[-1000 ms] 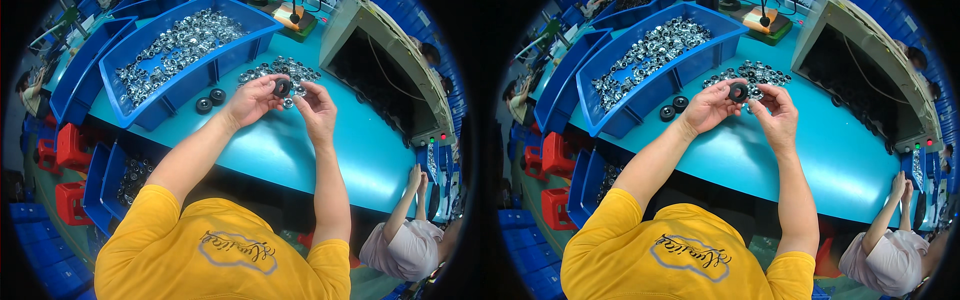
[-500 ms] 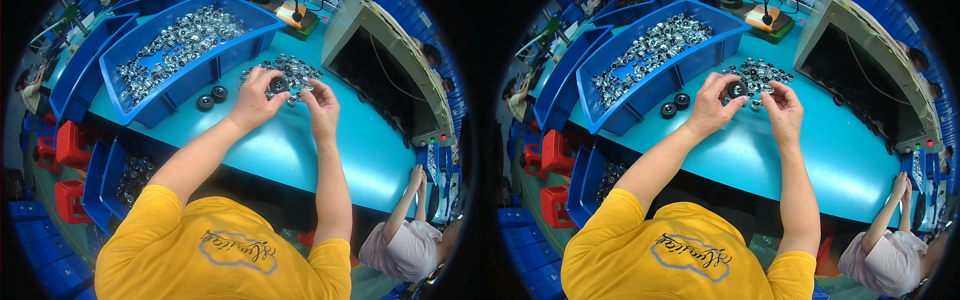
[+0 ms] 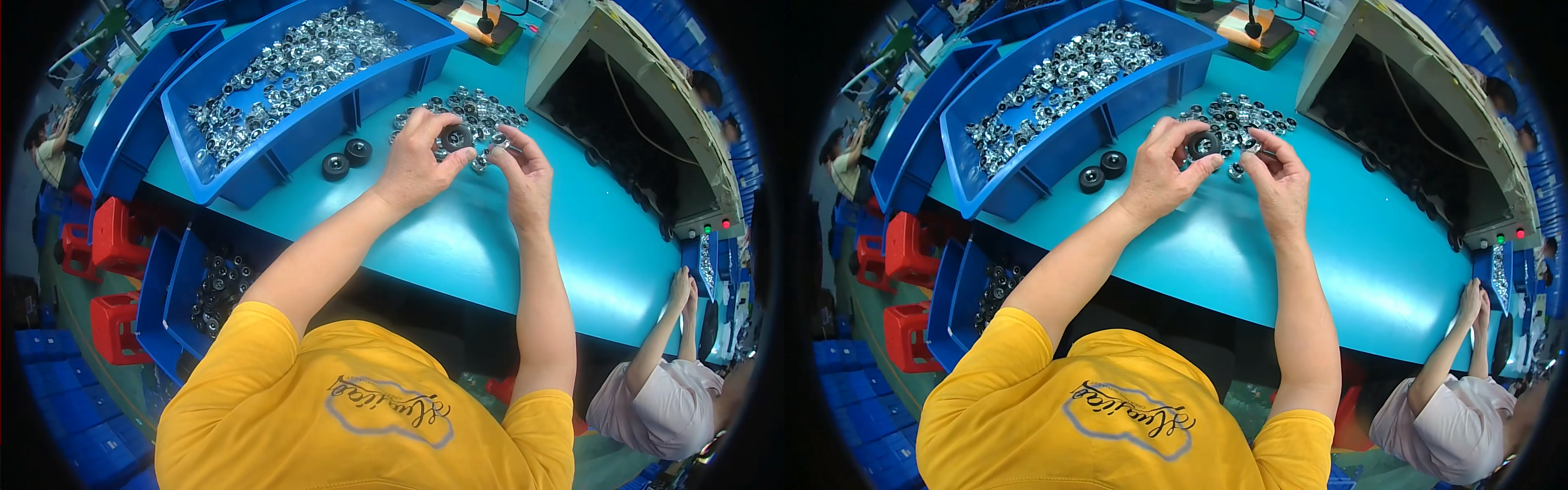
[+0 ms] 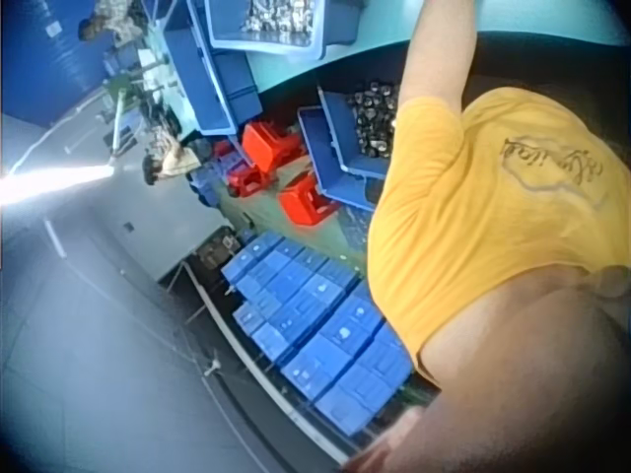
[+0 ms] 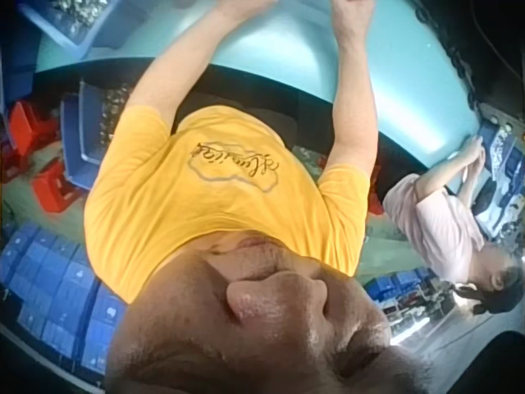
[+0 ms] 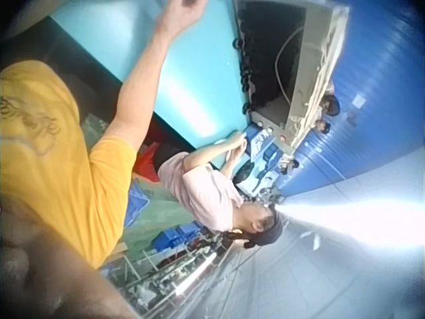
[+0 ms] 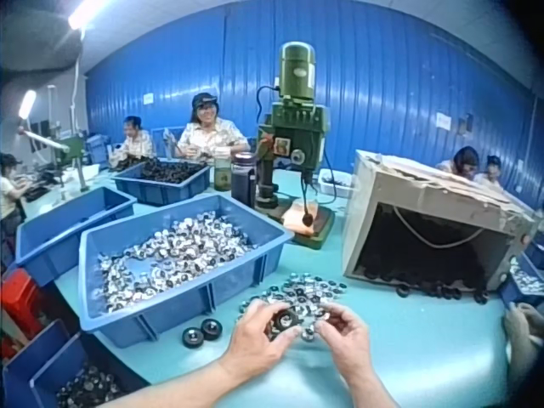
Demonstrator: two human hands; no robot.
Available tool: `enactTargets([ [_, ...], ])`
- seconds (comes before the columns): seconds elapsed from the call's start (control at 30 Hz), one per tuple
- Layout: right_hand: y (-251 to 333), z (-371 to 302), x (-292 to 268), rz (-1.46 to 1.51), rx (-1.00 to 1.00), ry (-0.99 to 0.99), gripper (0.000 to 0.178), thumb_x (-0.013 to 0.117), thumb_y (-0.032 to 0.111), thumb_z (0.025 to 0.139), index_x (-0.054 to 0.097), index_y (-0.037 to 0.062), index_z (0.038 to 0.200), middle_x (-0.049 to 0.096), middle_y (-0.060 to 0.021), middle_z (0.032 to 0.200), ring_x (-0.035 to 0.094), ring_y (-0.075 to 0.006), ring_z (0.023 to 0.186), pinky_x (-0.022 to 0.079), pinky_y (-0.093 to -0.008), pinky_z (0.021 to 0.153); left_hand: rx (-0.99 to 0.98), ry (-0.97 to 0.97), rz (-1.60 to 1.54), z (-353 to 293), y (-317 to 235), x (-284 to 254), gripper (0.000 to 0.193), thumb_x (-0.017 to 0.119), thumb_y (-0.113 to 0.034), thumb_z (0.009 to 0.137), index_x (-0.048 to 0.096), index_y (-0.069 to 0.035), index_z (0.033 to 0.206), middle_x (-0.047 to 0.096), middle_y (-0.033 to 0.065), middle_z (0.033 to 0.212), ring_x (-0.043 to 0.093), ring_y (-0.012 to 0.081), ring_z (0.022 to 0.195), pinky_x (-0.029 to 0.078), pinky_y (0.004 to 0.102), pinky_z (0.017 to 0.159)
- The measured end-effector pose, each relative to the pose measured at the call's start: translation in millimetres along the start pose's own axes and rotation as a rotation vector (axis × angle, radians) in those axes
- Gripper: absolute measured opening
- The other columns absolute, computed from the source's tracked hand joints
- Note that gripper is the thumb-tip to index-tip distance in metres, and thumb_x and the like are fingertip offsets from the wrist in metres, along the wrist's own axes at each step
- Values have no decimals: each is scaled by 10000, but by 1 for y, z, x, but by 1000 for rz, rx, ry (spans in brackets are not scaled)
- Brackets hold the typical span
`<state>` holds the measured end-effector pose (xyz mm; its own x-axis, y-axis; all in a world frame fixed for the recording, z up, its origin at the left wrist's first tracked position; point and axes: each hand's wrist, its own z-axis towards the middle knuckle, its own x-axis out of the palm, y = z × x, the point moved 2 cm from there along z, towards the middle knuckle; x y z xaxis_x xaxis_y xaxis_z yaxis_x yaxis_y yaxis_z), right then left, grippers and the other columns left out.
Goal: Assembling small mechanical components for toys at a factory workbench.
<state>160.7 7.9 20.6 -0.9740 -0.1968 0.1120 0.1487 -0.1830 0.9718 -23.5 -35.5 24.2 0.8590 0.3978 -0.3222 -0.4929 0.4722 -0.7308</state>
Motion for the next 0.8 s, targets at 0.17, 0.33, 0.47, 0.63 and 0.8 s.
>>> enactTargets([
  [0.17,0,-1,0,81,39,47,354,642,36,895,646,3,1247,660,-81,1031,674,-168,947,532,-309,902,7,-4,6,0,1,1,425,855,-194,771,683,-64,1137,582,44,937,528,122,692,472,272,612],
  [0.33,-4,0,0,50,49,53,373,637,49,883,637,-11,1251,650,-77,1006,662,-158,924,531,-303,898,17,-4,45,-1,1,0,438,858,-162,747,686,-62,1138,587,54,953,530,125,691,474,274,608],
  [0.47,-5,0,1,39,53,57,386,639,51,874,629,-21,1253,640,-64,985,652,-147,913,528,-296,887,18,10,53,-1,2,0,438,848,-147,738,676,-51,1129,582,89,983,559,192,774,490,320,676],
  [0.63,-3,0,3,34,67,40,394,645,50,867,625,-22,1254,640,-61,987,638,-136,904,520,-284,859,-7,44,34,-1,-1,-1,431,831,-120,727,655,-24,1108,571,142,1026,616,308,942,517,405,812],
  [0.8,-3,0,3,42,76,44,383,650,46,866,629,-22,1242,642,-62,982,630,-132,892,516,-281,843,66,-19,57,-1,0,0,436,868,-151,713,695,-73,1105,595,66,965,542,144,695,481,287,601],
])
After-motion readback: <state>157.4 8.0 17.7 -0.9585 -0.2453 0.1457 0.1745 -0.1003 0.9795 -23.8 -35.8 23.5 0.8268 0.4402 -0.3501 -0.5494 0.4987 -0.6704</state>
